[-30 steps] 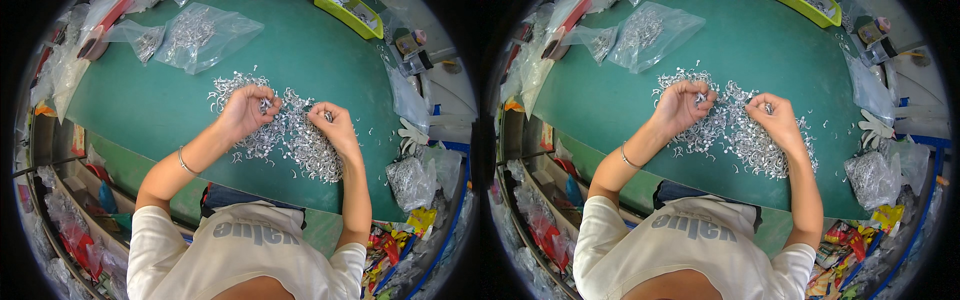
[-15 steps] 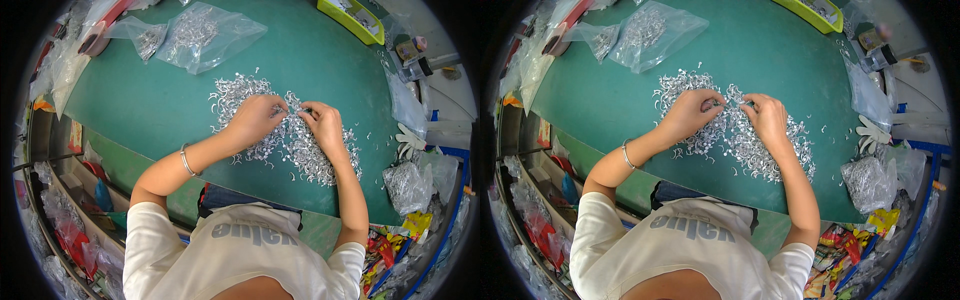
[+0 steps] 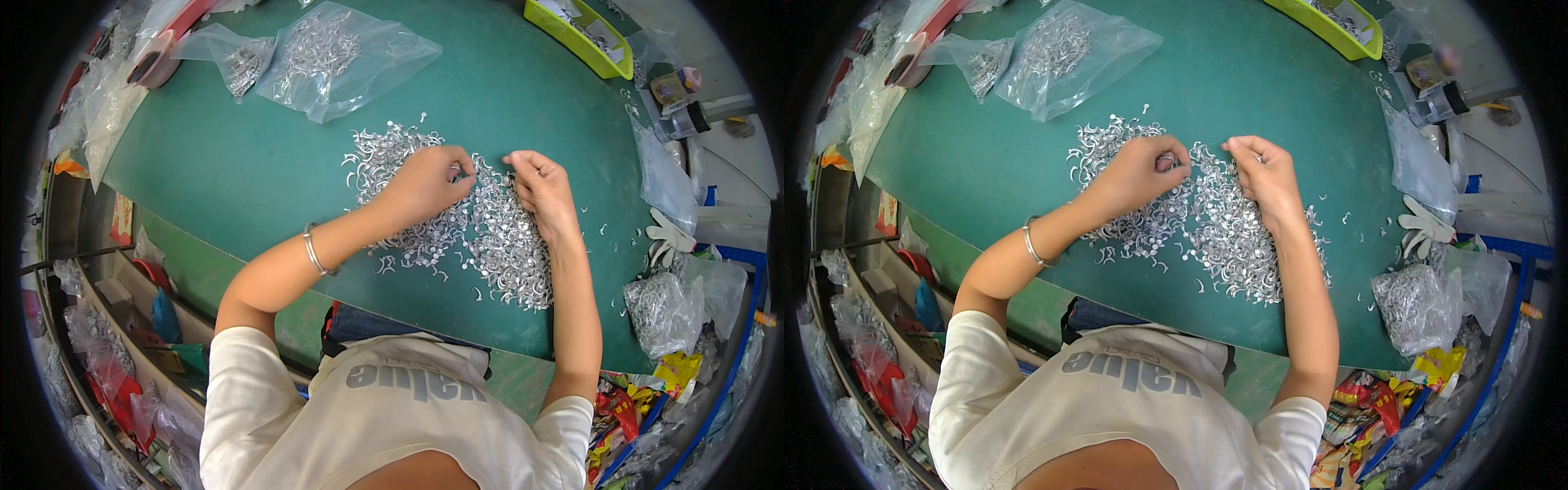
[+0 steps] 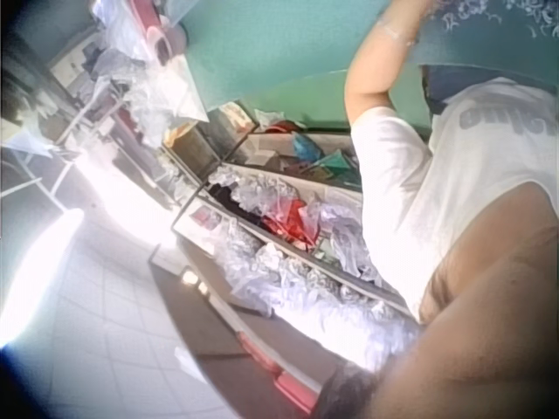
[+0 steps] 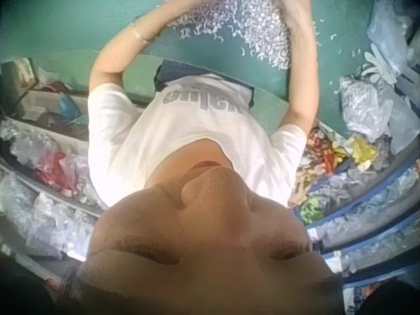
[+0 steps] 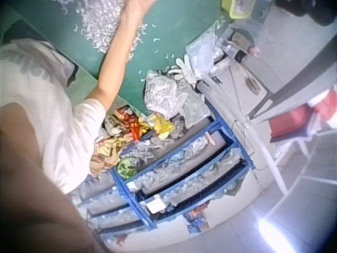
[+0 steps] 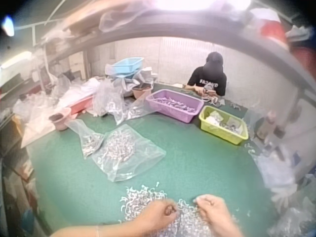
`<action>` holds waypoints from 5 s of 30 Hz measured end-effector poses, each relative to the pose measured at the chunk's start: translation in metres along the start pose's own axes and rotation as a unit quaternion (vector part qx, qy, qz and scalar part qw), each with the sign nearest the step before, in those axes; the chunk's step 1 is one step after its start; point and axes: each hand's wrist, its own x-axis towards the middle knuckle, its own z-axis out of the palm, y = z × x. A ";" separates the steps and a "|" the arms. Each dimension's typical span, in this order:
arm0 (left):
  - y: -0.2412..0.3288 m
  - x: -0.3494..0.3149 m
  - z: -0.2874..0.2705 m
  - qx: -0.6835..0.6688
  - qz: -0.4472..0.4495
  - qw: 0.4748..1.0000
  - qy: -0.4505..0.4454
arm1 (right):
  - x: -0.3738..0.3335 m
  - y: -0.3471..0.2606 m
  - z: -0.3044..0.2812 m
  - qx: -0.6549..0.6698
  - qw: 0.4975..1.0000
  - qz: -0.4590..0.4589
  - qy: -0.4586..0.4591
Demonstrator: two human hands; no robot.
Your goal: The person sorts small metal hardware pieces by hand on a green table, picking them up from a pile and placing them into plastic bags or plastic containers.
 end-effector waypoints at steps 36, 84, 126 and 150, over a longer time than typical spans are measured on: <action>-0.011 -0.014 -0.022 -0.488 -0.146 0.859 -0.048 | -0.021 -0.017 0.003 0.360 0.925 0.086 -0.091; -0.033 0.040 -0.092 -0.707 -0.098 0.625 0.318 | -0.089 0.003 0.036 -0.013 0.996 -0.074 -0.039; -0.022 -0.106 -0.032 0.133 0.173 0.976 0.028 | -0.039 -0.015 0.067 -0.387 0.863 -0.306 -0.107; -0.028 -0.091 -0.040 0.115 0.123 0.972 0.165 | -0.015 -0.010 0.071 -0.376 0.885 -0.275 -0.015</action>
